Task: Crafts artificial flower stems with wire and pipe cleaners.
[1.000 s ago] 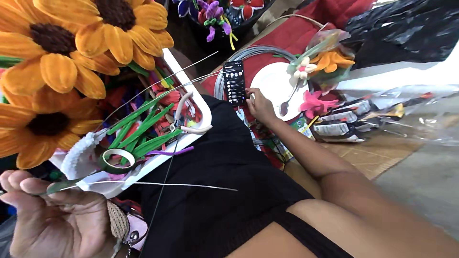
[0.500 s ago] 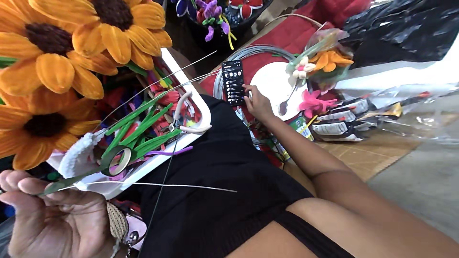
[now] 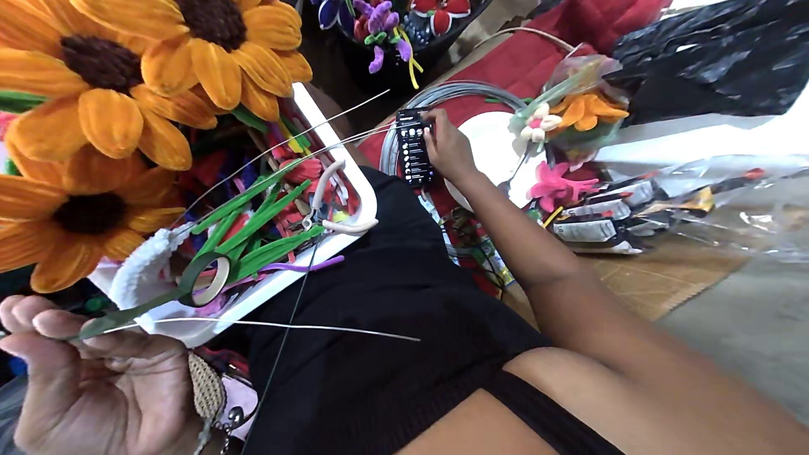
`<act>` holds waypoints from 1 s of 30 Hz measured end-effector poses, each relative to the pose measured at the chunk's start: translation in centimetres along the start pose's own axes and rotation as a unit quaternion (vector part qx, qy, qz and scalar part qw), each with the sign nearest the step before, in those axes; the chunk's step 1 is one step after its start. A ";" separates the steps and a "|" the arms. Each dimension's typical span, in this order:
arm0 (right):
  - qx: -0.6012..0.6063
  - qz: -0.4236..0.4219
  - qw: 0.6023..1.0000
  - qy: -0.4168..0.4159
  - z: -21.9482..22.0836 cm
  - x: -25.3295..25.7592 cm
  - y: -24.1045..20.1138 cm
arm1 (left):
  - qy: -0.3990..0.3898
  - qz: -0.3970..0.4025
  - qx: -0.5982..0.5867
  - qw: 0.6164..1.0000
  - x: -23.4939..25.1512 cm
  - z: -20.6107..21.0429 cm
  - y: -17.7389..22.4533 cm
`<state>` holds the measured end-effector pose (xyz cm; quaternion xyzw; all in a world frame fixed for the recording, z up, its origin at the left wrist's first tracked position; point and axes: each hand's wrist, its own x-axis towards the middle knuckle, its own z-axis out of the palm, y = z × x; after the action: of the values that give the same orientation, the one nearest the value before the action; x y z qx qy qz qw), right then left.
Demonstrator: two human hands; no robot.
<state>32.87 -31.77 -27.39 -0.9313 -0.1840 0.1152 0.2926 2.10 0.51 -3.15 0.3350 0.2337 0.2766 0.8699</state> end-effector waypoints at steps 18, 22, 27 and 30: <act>-0.016 -0.010 0.999 -0.044 2.0 -6.9 1.6 | -0.016 0.008 0.006 1.000 0.3 -0.2 -0.4; 0.008 -0.033 0.999 -0.039 2.1 -6.7 1.4 | -0.008 0.014 0.003 1.000 0.1 -0.1 -0.4; 0.035 -0.033 0.999 -0.005 1.5 -6.5 1.6 | -0.010 0.003 -0.007 1.000 0.1 -0.8 -0.1; 0.035 -0.033 0.999 0.001 1.1 -6.5 1.7 | -0.012 0.004 -0.008 1.000 0.1 -0.7 -0.2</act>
<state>27.10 -35.16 -28.55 -0.9138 -0.2102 0.1112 0.3292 1.83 0.74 -3.82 0.3318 0.2197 0.2783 0.8742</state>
